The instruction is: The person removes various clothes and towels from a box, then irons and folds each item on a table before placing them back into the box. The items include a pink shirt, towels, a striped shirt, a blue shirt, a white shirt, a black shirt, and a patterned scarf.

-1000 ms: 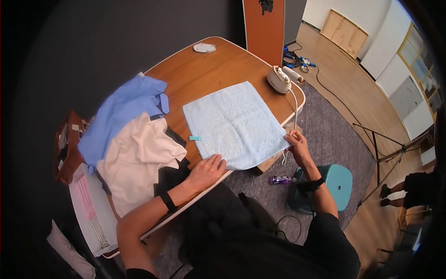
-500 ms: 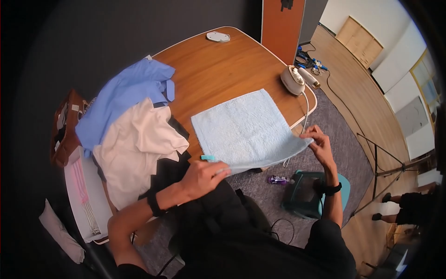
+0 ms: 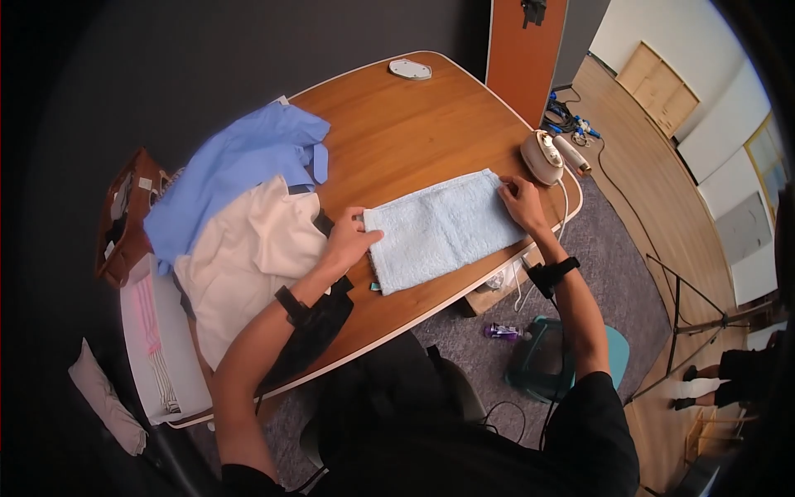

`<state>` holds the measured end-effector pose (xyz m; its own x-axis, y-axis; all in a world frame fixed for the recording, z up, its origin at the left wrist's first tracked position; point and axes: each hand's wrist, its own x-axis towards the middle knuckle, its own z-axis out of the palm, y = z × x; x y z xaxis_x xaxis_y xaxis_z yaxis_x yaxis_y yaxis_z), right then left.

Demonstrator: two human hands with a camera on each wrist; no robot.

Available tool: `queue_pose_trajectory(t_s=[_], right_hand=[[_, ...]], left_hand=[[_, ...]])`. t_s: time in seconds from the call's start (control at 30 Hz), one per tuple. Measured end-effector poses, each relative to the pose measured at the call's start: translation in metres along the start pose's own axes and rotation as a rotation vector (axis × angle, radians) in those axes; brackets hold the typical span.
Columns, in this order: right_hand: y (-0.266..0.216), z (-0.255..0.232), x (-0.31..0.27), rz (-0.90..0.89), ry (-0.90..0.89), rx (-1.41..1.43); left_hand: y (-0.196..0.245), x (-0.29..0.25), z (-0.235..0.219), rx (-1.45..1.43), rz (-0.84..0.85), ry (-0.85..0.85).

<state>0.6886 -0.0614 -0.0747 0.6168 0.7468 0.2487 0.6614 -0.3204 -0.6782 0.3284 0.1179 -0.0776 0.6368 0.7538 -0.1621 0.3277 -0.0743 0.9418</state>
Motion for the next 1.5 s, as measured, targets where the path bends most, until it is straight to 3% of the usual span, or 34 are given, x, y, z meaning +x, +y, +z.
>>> queue_pose_trajectory(t_s=[0.03,0.17,0.27,0.5,0.7,0.8,0.9,0.97,1.0,1.1,1.17,1.27,1.5], right_hand=[[-0.001,0.002,-0.005,-0.021,0.028,-0.030],[-0.015,-0.002,-0.006,-0.012,0.076,-0.181],[-0.029,-0.001,-0.003,-0.165,0.205,-0.109],[-0.002,0.029,0.008,-0.256,0.191,-0.102],[-0.020,0.032,-0.006,-0.287,0.158,-0.263],[-0.021,0.032,-0.008,-0.280,0.183,-0.279],[-0.029,0.025,-0.012,-0.314,0.283,-0.286],[-0.035,0.017,-0.011,-0.401,0.348,-0.354],[-0.039,0.014,-0.014,-0.428,0.297,-0.340],[-0.068,0.013,-0.038,-0.505,0.074,-0.272],[-0.078,0.023,-0.054,-0.585,-0.121,-0.202],[-0.083,0.031,-0.074,-0.626,-0.269,-0.373],[-0.058,0.023,-0.076,-0.437,-0.196,-0.460]], left_hand=[[-0.002,-0.002,0.002,0.089,0.086,0.001],[-0.005,-0.003,0.001,0.193,0.142,0.075],[-0.012,0.000,-0.001,0.075,0.171,0.070],[0.010,-0.010,-0.003,0.156,0.000,0.106],[0.023,-0.011,-0.001,0.281,-0.001,0.135],[0.025,-0.007,-0.003,0.417,-0.091,0.095],[0.047,-0.030,0.003,0.754,0.344,0.241],[0.061,-0.037,0.006,0.912,0.461,0.176],[0.065,-0.041,0.008,0.992,0.515,0.144],[0.065,-0.055,0.023,0.849,0.831,-0.254],[0.049,-0.056,0.032,0.992,0.788,-0.339],[0.032,-0.061,0.038,1.128,0.692,-0.362],[0.021,-0.069,0.042,1.105,0.667,-0.347]])
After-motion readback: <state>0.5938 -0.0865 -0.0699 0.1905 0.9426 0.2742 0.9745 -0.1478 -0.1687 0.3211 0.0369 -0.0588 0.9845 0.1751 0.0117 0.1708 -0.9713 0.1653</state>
